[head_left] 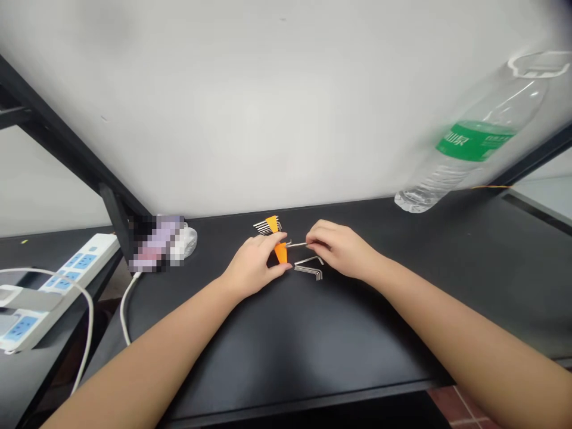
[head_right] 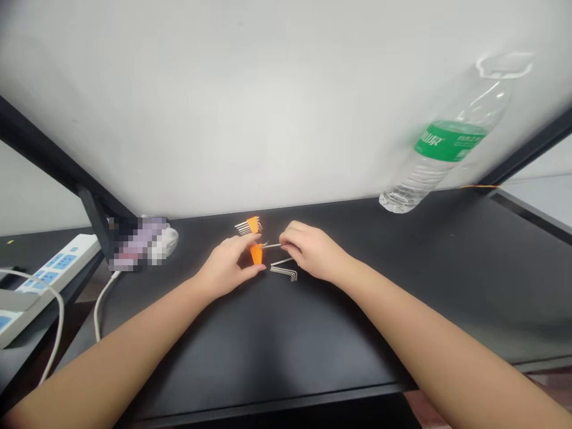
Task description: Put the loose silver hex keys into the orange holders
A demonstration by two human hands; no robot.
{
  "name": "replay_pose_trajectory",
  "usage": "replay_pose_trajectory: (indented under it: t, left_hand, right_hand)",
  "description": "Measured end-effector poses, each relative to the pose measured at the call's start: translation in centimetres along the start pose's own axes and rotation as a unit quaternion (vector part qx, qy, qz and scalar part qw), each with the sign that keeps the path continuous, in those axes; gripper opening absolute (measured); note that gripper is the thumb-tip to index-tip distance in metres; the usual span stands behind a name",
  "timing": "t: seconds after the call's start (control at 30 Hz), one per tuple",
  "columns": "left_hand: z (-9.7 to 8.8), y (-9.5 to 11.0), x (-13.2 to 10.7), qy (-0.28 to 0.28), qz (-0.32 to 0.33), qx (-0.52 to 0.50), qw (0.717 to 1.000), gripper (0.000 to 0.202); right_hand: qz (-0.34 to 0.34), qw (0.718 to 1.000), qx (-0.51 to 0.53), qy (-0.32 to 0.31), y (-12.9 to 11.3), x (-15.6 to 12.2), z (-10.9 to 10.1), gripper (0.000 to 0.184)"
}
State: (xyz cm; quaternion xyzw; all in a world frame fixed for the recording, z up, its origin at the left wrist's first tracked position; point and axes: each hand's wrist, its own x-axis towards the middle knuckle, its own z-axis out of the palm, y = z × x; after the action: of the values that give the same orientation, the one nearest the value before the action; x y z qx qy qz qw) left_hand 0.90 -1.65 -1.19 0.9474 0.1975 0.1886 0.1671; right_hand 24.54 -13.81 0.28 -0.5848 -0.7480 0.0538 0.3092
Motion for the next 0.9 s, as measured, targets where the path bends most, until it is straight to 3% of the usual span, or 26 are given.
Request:
replay_pose_trajectory:
  t: [0.5,0.9]
  left_hand:
    - [-0.34,0.35,-0.15,0.005,0.009,0.003,1.0,0.063]
    - [-0.35,0.19,-0.18,0.016,-0.003,-0.013,1.0,0.064]
  right_hand:
    - [-0.019,0.998,-0.039,-0.035,-0.31,-0.16,0.29,0.022]
    - [-0.005,0.997,-0.077,-0.026,-0.35,-0.29,-0.21,0.023]
